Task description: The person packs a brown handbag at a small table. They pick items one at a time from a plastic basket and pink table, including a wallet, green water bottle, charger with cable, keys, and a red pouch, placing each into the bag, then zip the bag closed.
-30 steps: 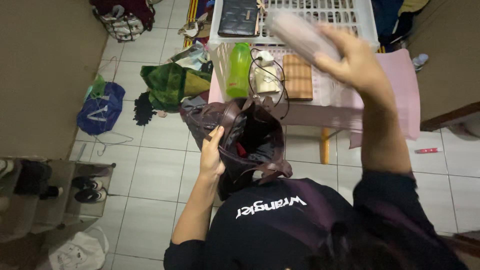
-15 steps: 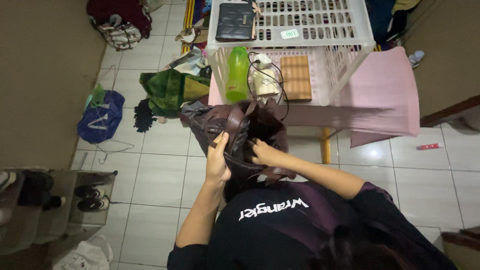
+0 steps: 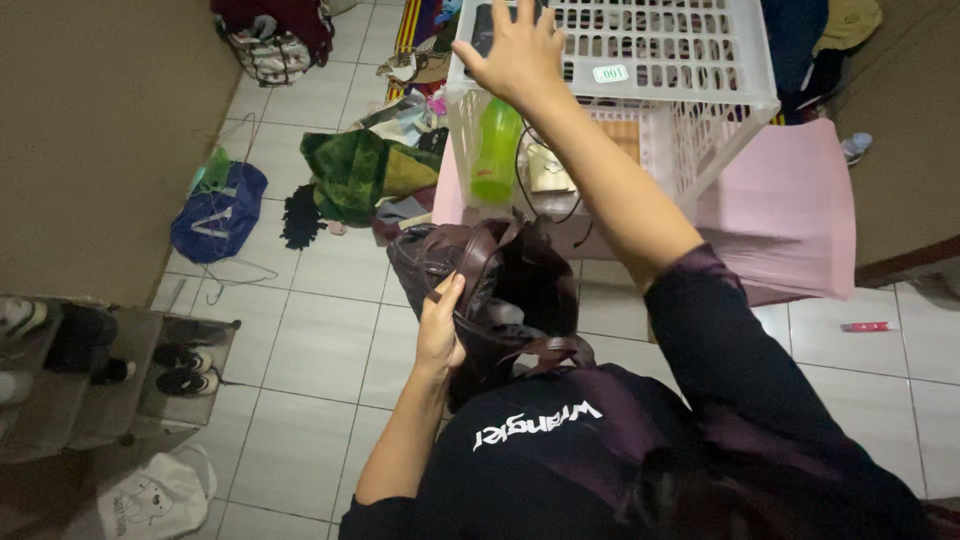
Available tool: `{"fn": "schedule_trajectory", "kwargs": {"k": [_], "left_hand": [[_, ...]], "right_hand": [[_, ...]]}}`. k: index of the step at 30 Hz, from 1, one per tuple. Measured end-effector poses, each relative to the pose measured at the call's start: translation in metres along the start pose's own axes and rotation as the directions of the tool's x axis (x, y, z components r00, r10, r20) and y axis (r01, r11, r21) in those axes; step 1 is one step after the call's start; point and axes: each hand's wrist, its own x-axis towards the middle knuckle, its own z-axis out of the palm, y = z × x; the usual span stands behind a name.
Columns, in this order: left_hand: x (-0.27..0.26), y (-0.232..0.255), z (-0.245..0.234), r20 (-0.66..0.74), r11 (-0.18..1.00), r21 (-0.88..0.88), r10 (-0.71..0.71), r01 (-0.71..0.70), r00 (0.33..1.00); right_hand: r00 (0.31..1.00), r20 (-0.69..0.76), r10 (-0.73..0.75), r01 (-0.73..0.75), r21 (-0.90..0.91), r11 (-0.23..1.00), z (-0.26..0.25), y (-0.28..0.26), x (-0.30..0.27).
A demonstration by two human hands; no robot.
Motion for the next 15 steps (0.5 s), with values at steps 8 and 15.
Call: {"fn": "schedule_trajectory", "kwargs": {"k": [8, 15], "left_hand": [[-0.011, -0.001, -0.001, -0.005, 0.999, -0.018, -0.038, 0.038, 0.999], [-0.011, -0.002, 0.004, 0.013, 1.0, -0.019, -0.011, 0.011, 1.0]], "right_hand": [[0.94, 0.294, 0.175, -0.168, -0.049, 0.985, 0.039, 0.012, 0.027], [0.992, 0.121, -0.026, -0.027, 0.419, 0.908, 0.046, 0.072, 0.044]]}}
